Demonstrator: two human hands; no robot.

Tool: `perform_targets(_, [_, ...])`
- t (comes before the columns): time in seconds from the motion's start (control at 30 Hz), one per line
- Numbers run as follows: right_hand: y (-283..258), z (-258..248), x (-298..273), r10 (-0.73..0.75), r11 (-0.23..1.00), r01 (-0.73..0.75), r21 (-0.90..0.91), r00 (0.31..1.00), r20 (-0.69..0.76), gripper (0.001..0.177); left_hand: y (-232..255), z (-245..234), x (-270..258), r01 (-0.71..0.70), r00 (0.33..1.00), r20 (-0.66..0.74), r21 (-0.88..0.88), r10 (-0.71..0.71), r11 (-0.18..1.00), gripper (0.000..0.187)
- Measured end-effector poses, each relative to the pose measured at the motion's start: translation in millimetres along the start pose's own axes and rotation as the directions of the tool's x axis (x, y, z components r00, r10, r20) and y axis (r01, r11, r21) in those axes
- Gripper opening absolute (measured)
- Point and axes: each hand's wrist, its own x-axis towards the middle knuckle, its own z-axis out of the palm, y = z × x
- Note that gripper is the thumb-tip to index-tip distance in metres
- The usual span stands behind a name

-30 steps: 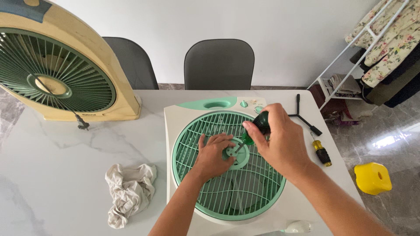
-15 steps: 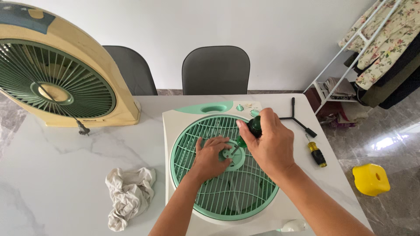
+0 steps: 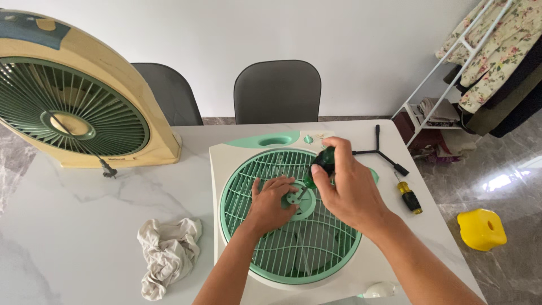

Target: The person reassembles a portable electric fan by securing the front grille with a central cap and screws, then wipes the fan's exterior with a cloth. The person uses a screwdriver to tighten the screws and finishes by cleaning the fan's surface.

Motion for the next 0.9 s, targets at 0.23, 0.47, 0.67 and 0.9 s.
perform_targets(0.23, [3,9,1,-0.013,0.999,0.016,0.036,0.996,-0.083,0.038,0,0,1,0.006,1.0,0.009,0.003,-0.006,1.0,0.04])
perform_targets(0.47, [3,13,2,-0.059,0.998,0.051,-0.048,0.982,-0.179,0.039,-3,3,0,0.008,1.0,0.005,-0.013,-0.008,1.0,0.041])
perform_targets(0.67, [11,-25,18,0.033,0.998,-0.025,0.049,0.982,-0.186,0.038,-6,1,2,-0.005,1.0,0.006,-0.015,0.005,1.0,0.041])
perform_targets(0.9, [52,-46,11,0.229,0.888,-0.068,0.455,0.923,-0.309,0.034,3,-12,4,0.005,0.999,0.037,-0.085,-0.002,0.996,0.047])
